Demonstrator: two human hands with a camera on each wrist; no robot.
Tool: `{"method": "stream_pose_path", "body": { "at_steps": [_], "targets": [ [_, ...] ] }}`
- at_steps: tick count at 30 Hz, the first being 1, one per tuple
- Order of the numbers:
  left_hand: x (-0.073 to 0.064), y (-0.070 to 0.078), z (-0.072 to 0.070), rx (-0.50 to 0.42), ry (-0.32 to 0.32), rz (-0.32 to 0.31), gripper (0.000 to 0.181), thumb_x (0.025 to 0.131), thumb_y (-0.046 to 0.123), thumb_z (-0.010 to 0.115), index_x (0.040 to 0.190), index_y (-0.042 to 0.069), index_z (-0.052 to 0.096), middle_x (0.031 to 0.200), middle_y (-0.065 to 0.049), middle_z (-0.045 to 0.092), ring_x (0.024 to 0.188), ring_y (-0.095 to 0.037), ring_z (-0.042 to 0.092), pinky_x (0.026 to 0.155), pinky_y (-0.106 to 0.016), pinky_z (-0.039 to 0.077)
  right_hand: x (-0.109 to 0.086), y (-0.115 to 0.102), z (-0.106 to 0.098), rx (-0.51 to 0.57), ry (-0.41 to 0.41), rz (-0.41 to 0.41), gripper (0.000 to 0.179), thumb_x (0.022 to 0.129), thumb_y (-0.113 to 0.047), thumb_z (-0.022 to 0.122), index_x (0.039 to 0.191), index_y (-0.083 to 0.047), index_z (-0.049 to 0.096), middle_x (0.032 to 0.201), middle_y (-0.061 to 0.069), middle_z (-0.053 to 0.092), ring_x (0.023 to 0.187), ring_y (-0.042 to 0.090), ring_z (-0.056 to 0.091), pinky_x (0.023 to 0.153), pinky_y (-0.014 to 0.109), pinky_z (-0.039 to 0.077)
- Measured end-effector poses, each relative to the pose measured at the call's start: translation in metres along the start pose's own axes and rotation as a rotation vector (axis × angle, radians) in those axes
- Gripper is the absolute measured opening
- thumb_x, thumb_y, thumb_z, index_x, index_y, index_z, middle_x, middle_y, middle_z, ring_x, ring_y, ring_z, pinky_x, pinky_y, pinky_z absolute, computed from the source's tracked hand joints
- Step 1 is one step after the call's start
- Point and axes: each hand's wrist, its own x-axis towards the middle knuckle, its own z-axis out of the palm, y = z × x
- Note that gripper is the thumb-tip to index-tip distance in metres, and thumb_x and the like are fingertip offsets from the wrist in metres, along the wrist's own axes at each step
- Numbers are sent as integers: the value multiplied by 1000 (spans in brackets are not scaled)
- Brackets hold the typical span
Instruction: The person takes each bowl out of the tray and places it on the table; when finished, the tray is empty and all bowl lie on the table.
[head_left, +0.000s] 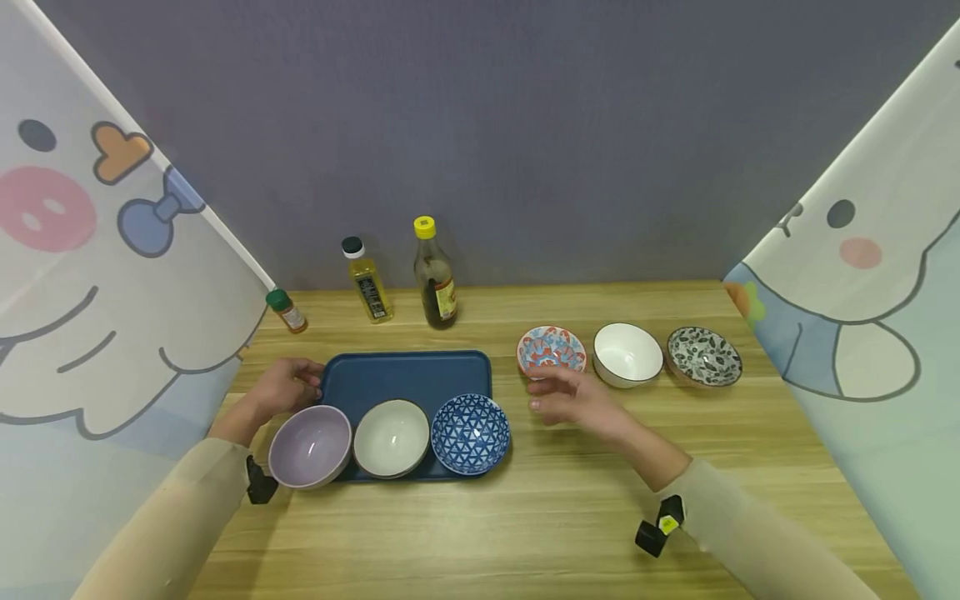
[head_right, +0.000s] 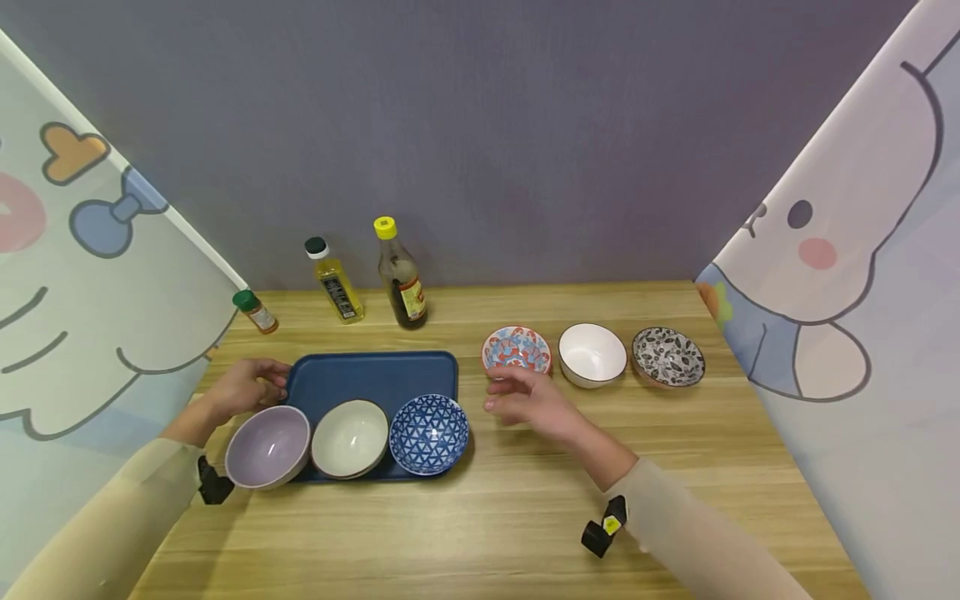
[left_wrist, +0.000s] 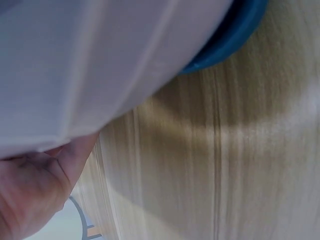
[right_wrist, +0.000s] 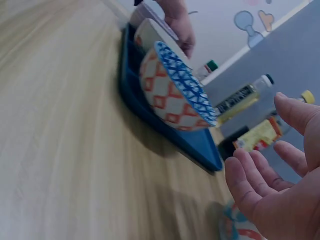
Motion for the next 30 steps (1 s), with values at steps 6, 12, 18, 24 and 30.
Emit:
{"method": "stream_pose_path", "body": {
  "at_steps": [6, 12, 18, 24, 30],
  "targets": [
    [1, -2, 2, 12, 6, 2, 51, 85, -7, 66, 133, -17, 54, 107, -25, 63, 81, -20, 62, 61, -32, 57, 7, 10, 17, 29, -69, 20, 62, 94, -13, 74, 149, 0, 48, 140, 37, 51, 113, 37, 67, 94, 60, 54],
    [0, 0, 2, 19, 2, -9, 50, 86, -6, 66, 134, -16, 54, 107, -24, 62, 81, -20, 62, 62, -32, 57, 10, 18, 29, 75, -91, 50, 69, 93, -10, 74, 152, 3, 41, 138, 35, 52, 104, 28, 71, 93, 62, 54],
    [0, 1, 1, 21, -3, -9, 50, 86, -6, 65, 134, -16, 54, 107, -25, 63, 81, -21, 62, 62, -33, 57, 14, 23, 38, 92, -88, 64, 72, 91, -11, 77, 153, 2, 42, 137, 32, 54, 100, 22, 70, 91, 57, 57],
    [0, 1, 1, 9, -9, -11, 51, 87, -6, 65, 135, -16, 54, 109, -26, 62, 82, -21, 62, 63, -32, 57, 16, 30, 44, 92, -100, 72, 74, 90, -12, 78, 153, 1, 41, 138, 32, 55, 104, 25, 70, 90, 51, 58],
    [0, -1, 1, 5, -13, -16, 51, 87, -6, 65, 136, -16, 53, 110, -27, 63, 83, -21, 63, 64, -33, 57, 16, 34, 50, 122, -139, 77, 71, 90, -9, 78, 152, -2, 45, 137, 31, 57, 106, 27, 69, 89, 49, 59]
  ]
}}
